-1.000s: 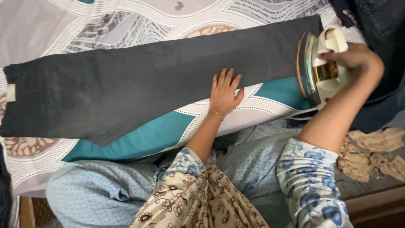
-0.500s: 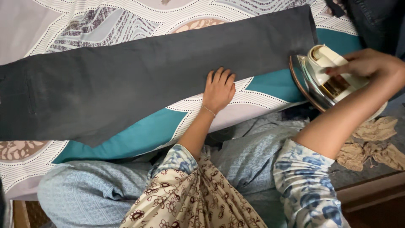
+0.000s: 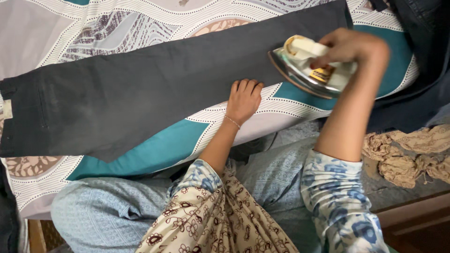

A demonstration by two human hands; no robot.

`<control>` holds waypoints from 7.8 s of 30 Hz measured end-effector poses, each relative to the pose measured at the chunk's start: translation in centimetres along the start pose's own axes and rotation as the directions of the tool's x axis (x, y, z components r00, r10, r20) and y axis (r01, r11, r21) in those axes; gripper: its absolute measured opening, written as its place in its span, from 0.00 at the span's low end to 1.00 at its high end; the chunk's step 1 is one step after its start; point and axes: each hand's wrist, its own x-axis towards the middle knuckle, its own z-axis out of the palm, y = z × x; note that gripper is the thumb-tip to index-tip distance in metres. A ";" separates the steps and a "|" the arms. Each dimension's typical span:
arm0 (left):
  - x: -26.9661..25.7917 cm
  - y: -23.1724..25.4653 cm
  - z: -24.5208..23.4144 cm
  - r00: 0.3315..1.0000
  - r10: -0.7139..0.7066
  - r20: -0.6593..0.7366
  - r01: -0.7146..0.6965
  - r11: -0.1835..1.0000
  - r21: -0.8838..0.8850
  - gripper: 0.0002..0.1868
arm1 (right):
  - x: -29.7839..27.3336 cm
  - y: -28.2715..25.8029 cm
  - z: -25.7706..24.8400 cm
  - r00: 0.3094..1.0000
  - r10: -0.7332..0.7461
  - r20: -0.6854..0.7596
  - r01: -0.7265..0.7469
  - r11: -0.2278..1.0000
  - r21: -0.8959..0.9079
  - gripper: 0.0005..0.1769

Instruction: The person irons a pair of dark gray pants on a patterned bedsheet, smoothing the fabric and moving the iron along the legs. The person folds the pants after ironing and then picks up another pair of pants to continue ironing.

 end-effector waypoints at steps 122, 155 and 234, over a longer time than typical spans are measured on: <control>-1.1 -0.9 1.0 0.995 0.044 0.087 -0.032 0.991 -0.132 0.22 | 11.5 12.9 0.6 0.458 -0.470 -0.755 -0.267 0.737 -0.621 0.43; -1.1 -0.4 0.5 0.995 0.079 0.061 -0.078 0.997 -0.016 0.24 | -3.2 3.3 3.0 0.686 0.212 -0.696 -0.149 0.977 0.151 0.46; -2.3 0.5 -1.4 0.997 -0.057 -0.051 0.062 0.992 0.111 0.07 | 1.6 -14.9 5.8 0.926 -0.249 -0.284 0.148 0.931 -0.334 0.41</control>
